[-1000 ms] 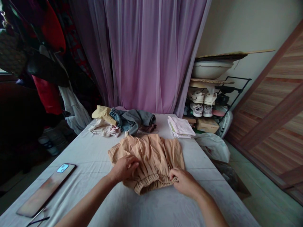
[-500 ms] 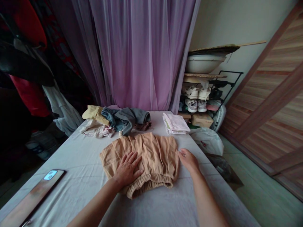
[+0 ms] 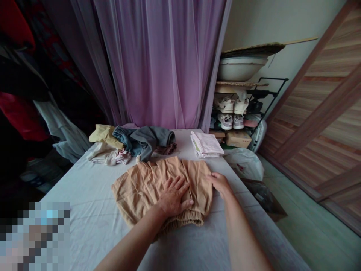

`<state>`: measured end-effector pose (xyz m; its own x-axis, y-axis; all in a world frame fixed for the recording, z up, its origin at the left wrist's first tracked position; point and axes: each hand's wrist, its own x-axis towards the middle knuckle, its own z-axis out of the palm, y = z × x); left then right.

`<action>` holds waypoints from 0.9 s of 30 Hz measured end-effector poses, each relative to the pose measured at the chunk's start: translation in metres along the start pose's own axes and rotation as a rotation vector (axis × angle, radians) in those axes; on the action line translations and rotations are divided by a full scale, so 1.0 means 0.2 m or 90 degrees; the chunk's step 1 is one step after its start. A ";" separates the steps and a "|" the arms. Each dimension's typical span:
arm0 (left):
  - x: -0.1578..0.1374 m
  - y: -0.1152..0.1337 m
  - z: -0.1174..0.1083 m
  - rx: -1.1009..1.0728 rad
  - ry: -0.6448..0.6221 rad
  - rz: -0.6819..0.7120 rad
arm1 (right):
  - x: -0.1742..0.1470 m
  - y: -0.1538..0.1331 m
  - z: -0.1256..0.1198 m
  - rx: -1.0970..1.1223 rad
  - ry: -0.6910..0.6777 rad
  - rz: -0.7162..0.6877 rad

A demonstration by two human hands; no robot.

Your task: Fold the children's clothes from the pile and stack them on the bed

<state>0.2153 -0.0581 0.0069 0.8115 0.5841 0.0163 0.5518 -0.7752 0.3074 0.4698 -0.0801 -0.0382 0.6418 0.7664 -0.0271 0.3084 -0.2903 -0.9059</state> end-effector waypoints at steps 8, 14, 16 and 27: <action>-0.02 0.02 0.09 -0.001 -0.007 -0.030 | -0.07 -0.01 0.02 0.053 0.059 0.027; -0.02 0.00 0.09 -0.034 0.012 -0.013 | -0.08 -0.02 0.01 0.038 0.162 0.013; 0.00 -0.01 0.08 -0.048 0.014 -0.014 | -0.09 -0.01 0.00 0.035 0.159 0.014; 0.04 0.02 0.11 -0.020 0.002 0.005 | -0.12 -0.08 0.04 0.019 0.112 -0.038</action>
<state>0.2291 -0.0614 -0.0124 0.8155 0.5784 0.0221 0.5385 -0.7721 0.3375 0.4442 -0.0904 -0.0269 0.7365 0.6692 0.0992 0.3301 -0.2276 -0.9161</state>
